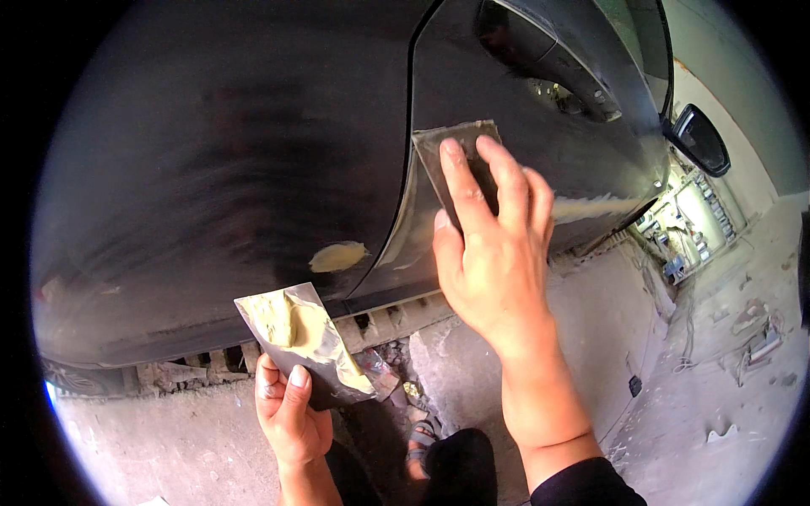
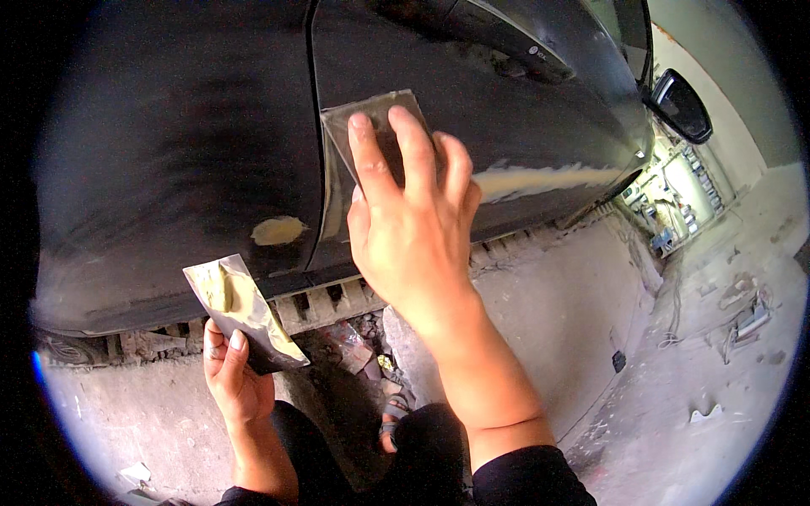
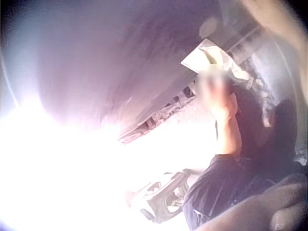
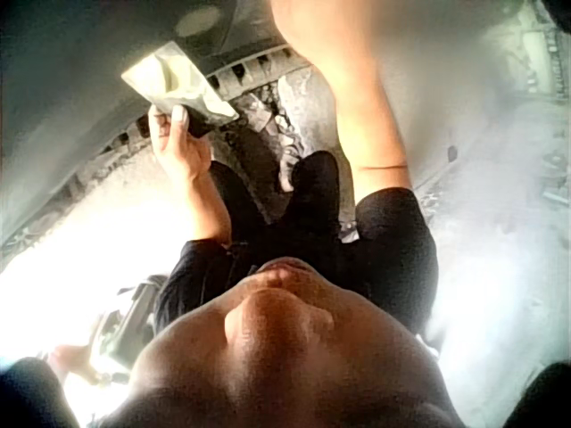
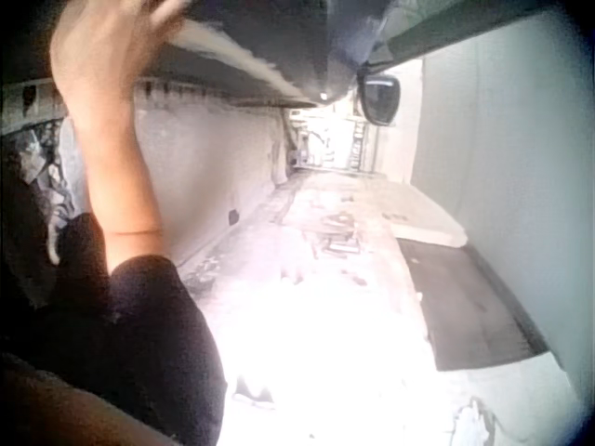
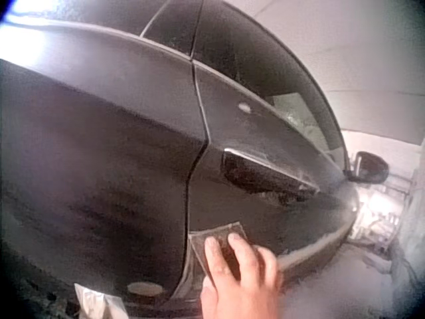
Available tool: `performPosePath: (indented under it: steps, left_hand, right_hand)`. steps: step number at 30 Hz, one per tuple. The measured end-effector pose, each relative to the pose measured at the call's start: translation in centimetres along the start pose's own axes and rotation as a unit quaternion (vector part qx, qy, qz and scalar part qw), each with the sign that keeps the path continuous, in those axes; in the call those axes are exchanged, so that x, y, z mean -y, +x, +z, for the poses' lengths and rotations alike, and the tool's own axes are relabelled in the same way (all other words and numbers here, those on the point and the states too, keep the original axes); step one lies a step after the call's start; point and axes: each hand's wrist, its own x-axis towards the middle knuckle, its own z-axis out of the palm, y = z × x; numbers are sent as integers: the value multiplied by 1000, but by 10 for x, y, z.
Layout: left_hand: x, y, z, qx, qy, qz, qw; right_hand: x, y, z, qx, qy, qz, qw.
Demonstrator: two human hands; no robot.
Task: The person applies body filler putty to a car door using a metal spreader, smoothing the material over a sanded section of the panel.
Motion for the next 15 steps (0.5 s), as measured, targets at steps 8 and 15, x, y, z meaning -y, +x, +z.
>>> performPosePath:
  steps: [8,15]
  left_hand:
    - [-2,4,-8,8,28,12,999]
    - [-2,3,-16,-11,55,23,998]
  right_hand:
    - [12,-76,60,16,53,61,997]
    - [21,-128,128,-32,112,82,990]
